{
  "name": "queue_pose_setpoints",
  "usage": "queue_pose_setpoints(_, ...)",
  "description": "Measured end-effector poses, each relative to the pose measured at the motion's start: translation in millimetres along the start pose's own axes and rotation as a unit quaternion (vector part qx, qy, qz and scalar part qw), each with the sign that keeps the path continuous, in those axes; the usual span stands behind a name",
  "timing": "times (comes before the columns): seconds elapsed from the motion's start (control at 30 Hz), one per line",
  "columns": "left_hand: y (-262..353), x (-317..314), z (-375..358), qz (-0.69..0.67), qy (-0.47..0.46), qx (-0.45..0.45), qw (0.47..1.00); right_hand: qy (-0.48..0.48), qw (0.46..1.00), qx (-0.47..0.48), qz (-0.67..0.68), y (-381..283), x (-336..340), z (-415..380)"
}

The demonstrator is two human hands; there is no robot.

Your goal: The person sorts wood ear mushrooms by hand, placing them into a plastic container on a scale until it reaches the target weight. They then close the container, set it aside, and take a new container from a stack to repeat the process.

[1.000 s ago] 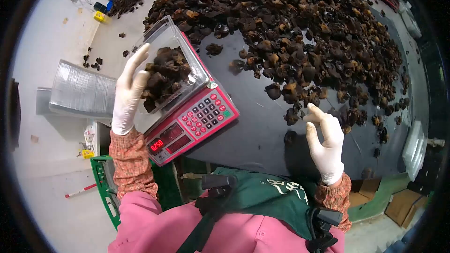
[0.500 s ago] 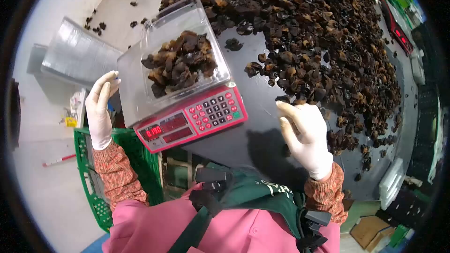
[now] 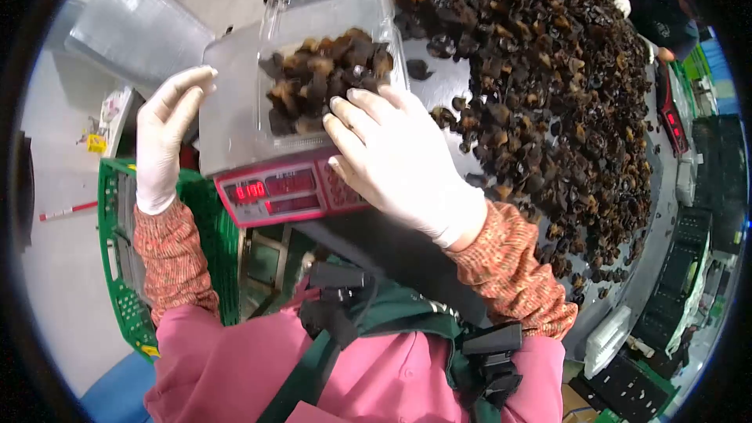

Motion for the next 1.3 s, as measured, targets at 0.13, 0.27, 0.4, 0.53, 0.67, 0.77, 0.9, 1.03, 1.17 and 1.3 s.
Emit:
queue_pose_setpoints(0.13, 0, -25, 23, 0.022, -0.039, -0.008, 0.999, -0.032, 0.998, -0.034, 0.034, 11, -9, -3)
queue_pose_setpoints(0.27, 10, -60, 50, 0.12, -0.091, -0.133, 0.98, -0.024, 0.994, -0.049, 0.09, 13, -2, -10)
queue_pose_setpoints(0.4, 13, -85, 68, 0.207, -0.137, -0.212, 0.945, 0.005, 0.991, -0.086, 0.099, 30, 17, -23)
queue_pose_setpoints(0.53, 13, -104, 75, 0.364, -0.152, -0.251, 0.884, 0.011, 0.979, -0.17, 0.115, 51, 19, -45)
queue_pose_setpoints(0.67, -1, -109, 75, 0.407, -0.118, -0.287, 0.859, 0.02, 0.959, -0.234, 0.159, 59, 13, -67)
queue_pose_setpoints(0.77, 2, -110, 67, 0.398, -0.087, -0.309, 0.859, 0.02, 0.95, -0.263, 0.169, 59, 12, -77)
queue_pose_setpoints(0.9, 9, -110, 63, 0.43, -0.094, -0.322, 0.838, 0.023, 0.948, -0.271, 0.164, 61, 11, -85)
queue_pose_setpoints(1.03, 8, -111, 70, 0.477, -0.14, -0.24, 0.834, 0.032, 0.946, -0.277, 0.168, 59, 9, -89)
queue_pose_setpoints(1.17, 3, -115, 76, 0.482, -0.12, -0.266, 0.826, 0.033, 0.944, -0.286, 0.163, 56, 11, -95)
queue_pose_setpoints(1.3, 9, -104, 68, 0.363, -0.079, -0.293, 0.881, 0.043, 0.937, -0.308, 0.159, 57, 15, -108)
Point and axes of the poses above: each hand's wrist, its own z-axis towards the middle knuckle, its own x-axis out of the back of the hand, y = z × x, the point moved 3 cm from there along z, towards the middle knuckle, and after that the axes turned 14 degrees about -z, right-handed, at the moved point
